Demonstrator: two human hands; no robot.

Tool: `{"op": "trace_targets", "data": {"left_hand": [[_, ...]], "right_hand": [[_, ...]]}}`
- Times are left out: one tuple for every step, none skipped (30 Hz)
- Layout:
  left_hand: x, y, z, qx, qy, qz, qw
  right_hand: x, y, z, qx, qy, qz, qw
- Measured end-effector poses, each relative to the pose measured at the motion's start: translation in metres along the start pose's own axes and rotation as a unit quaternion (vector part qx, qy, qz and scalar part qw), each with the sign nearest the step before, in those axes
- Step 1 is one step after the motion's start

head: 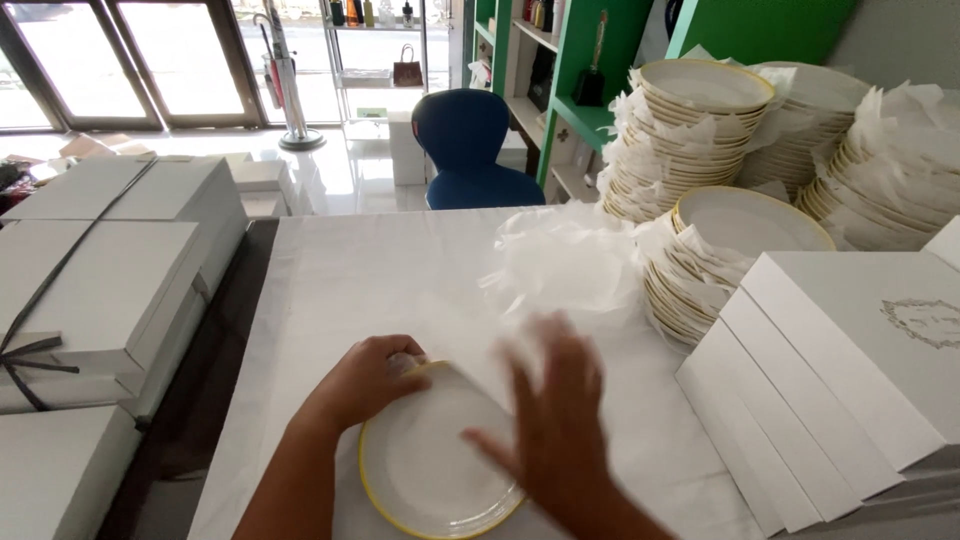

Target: The person takes plates from a stack, places a protective sheet over each plate, and then places the plates into white boxes.

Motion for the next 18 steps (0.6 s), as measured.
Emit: {"op": "trace_targets", "data": {"left_hand": [[0.009, 0.003, -0.004, -0.007, 0.04, -0.012, 0.999], [0.018, 0.006, -0.008, -0.014, 0.079, -0.024, 0.996], [0.017, 0.005, -0.007, -0.014, 0.078, -0.024, 0.997], [0.015, 0.005, -0.008, -0.037, 0.065, -0.032, 0.997], [0.013, 0.005, -0.01, -0.06, 0.05, -0.039, 0.996], [0.01, 0.005, -0.007, -0.06, 0.049, -0.038, 0.996], [0.008, 0.005, -0.007, -0.063, 0.027, -0.046, 0.997], [0.006, 0.006, -0.006, -0.066, 0.005, -0.053, 0.996], [0.005, 0.007, -0.006, -0.066, 0.006, -0.054, 0.996], [0.005, 0.01, -0.008, -0.043, -0.006, -0.063, 0.997], [0.004, 0.012, -0.011, -0.021, -0.019, -0.073, 0.997], [0.005, 0.013, -0.01, -0.022, -0.019, -0.072, 0.997], [0.007, 0.016, -0.015, -0.006, -0.046, -0.082, 0.996], [0.009, 0.019, -0.02, 0.009, -0.074, -0.091, 0.993], [0.009, 0.018, -0.018, 0.009, -0.072, -0.092, 0.993], [0.009, 0.016, -0.017, 0.002, -0.077, -0.089, 0.993], [0.009, 0.014, -0.017, -0.005, -0.082, -0.086, 0.993], [0.009, 0.014, -0.016, -0.005, -0.08, -0.087, 0.993]], "right_hand": [[-0.001, -0.017, -0.023, 0.001, -0.054, 0.08, 0.995], [0.001, -0.034, -0.045, 0.002, -0.108, 0.159, 0.981], [0.0, -0.036, -0.053, 0.003, -0.108, 0.158, 0.981], [0.01, -0.055, -0.068, -0.046, -0.165, 0.255, 0.952], [0.023, -0.072, -0.08, -0.095, -0.219, 0.347, 0.907], [0.023, -0.072, -0.087, -0.094, -0.22, 0.346, 0.907], [0.028, -0.073, -0.099, -0.086, -0.251, 0.358, 0.895], [0.033, -0.074, -0.11, -0.078, -0.282, 0.37, 0.882], [0.028, -0.071, -0.115, -0.078, -0.282, 0.37, 0.882], [0.028, -0.071, -0.122, -0.067, -0.299, 0.394, 0.867], [0.029, -0.069, -0.129, -0.056, -0.317, 0.416, 0.85], [0.029, -0.074, -0.139, -0.056, -0.317, 0.416, 0.85], [0.021, -0.074, -0.151, -0.074, -0.319, 0.37, 0.869], [0.013, -0.073, -0.163, -0.092, -0.319, 0.323, 0.886], [0.006, -0.081, -0.174, -0.093, -0.318, 0.324, 0.886], [-0.004, -0.083, -0.19, -0.093, -0.336, 0.28, 0.895], [-0.014, -0.085, -0.207, -0.092, -0.353, 0.235, 0.901], [-0.024, -0.092, -0.212, -0.093, -0.352, 0.236, 0.901]]}}
Point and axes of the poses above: each hand's wrist, its own x-axis away from the middle knuckle, its own y-axis out of the back of the hand, z = x × y, the point moved 9 cm from there along -x, towards the middle knuckle, and after that the axes turned 6 degrees about x, right-handed, at the moved point
